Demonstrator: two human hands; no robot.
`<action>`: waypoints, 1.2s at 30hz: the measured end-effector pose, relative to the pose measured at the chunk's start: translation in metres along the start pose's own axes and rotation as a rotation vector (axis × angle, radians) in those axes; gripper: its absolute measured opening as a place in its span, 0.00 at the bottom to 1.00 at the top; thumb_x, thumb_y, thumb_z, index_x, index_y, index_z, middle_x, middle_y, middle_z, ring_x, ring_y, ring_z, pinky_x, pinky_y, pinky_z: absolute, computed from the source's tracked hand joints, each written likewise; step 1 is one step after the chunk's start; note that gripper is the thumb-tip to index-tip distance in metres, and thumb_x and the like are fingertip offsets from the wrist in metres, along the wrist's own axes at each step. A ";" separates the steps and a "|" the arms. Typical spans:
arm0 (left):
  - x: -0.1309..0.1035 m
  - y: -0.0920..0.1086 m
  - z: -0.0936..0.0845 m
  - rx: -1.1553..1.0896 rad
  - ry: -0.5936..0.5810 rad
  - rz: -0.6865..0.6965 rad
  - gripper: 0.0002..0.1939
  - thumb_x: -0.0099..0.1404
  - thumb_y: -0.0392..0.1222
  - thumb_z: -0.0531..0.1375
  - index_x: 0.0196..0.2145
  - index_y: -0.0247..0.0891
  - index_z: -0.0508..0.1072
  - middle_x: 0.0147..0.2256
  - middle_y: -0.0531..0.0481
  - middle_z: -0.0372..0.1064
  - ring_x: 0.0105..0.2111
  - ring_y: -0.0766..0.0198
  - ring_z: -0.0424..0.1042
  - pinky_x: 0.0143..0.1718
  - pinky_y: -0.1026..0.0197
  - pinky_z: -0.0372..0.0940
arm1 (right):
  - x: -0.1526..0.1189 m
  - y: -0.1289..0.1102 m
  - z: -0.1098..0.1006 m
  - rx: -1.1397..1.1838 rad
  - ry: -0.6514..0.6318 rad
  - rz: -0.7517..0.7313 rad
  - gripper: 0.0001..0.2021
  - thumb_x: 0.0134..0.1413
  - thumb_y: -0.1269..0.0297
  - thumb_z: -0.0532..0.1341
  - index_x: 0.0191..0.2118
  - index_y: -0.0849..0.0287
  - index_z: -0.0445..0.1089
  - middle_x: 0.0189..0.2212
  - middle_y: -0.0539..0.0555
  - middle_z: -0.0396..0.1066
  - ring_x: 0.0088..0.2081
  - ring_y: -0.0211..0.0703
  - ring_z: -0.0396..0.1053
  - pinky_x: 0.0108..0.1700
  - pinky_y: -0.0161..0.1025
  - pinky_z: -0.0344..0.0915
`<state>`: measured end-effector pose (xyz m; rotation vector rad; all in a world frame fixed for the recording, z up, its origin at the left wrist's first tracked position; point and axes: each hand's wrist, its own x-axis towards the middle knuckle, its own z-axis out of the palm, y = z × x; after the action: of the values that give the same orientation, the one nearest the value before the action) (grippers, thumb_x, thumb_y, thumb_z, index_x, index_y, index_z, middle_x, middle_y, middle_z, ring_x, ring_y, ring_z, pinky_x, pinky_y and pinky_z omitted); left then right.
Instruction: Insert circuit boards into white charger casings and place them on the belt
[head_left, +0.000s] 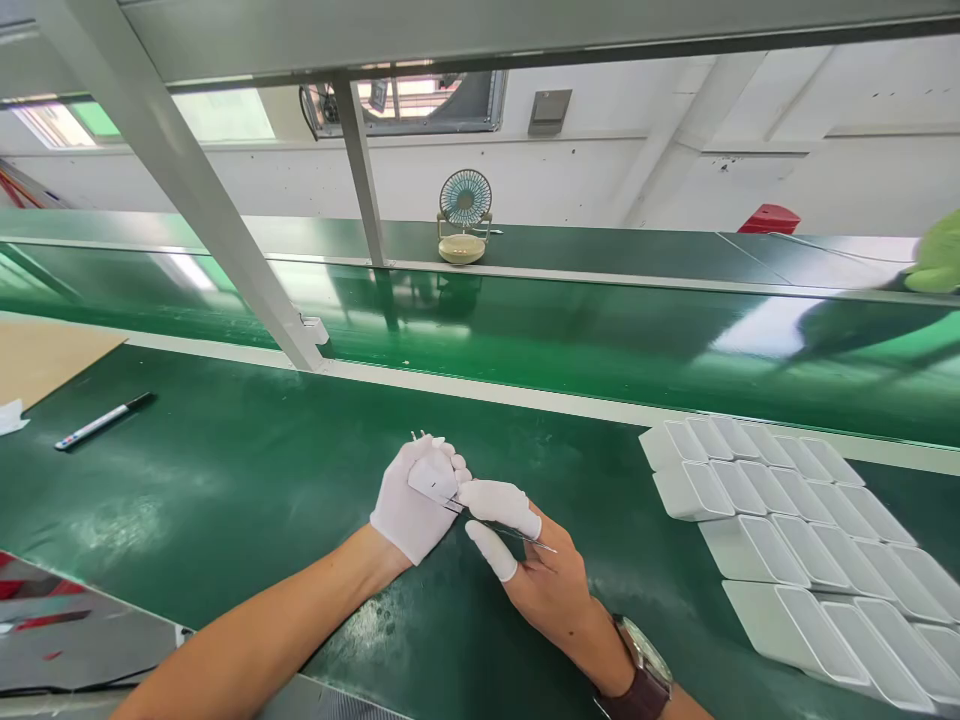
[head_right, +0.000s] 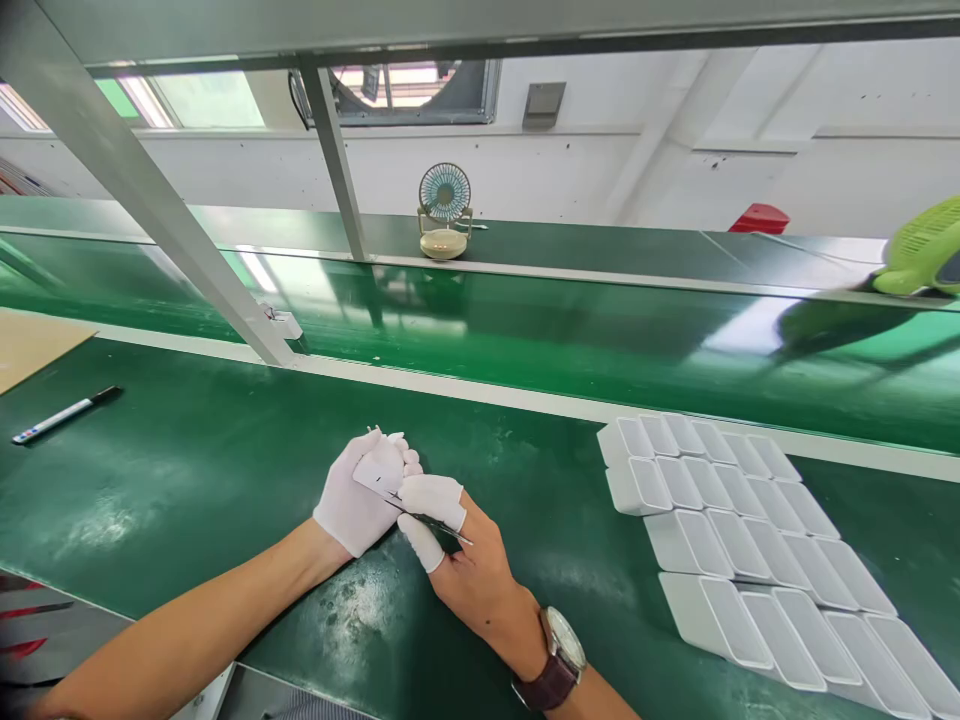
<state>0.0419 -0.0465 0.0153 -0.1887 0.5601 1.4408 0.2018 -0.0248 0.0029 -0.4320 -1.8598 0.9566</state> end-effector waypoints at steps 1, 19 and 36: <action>0.000 0.000 -0.001 -0.006 -0.006 -0.005 0.11 0.62 0.44 0.62 0.30 0.32 0.72 0.28 0.45 0.67 0.28 0.61 0.69 0.31 0.61 0.67 | 0.000 0.000 0.001 -0.005 -0.001 -0.012 0.16 0.61 0.75 0.62 0.52 0.51 0.72 0.45 0.55 0.78 0.48 0.46 0.76 0.49 0.43 0.77; 0.002 -0.007 -0.007 0.088 0.020 0.010 0.09 0.59 0.42 0.63 0.29 0.32 0.72 0.28 0.46 0.69 0.27 0.63 0.69 0.30 0.62 0.67 | -0.001 0.004 0.003 -0.010 -0.027 -0.014 0.18 0.61 0.77 0.61 0.53 0.51 0.71 0.47 0.55 0.77 0.50 0.45 0.75 0.53 0.43 0.75; 0.003 -0.008 -0.009 0.065 0.042 -0.004 0.06 0.54 0.37 0.65 0.28 0.33 0.71 0.25 0.48 0.66 0.26 0.62 0.69 0.29 0.63 0.67 | -0.003 0.002 0.001 -0.080 -0.090 -0.063 0.18 0.61 0.78 0.60 0.53 0.52 0.70 0.47 0.56 0.77 0.50 0.45 0.76 0.51 0.40 0.76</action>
<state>0.0479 -0.0494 0.0043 -0.1689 0.6391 1.4155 0.2024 -0.0259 -0.0011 -0.3816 -1.9863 0.8737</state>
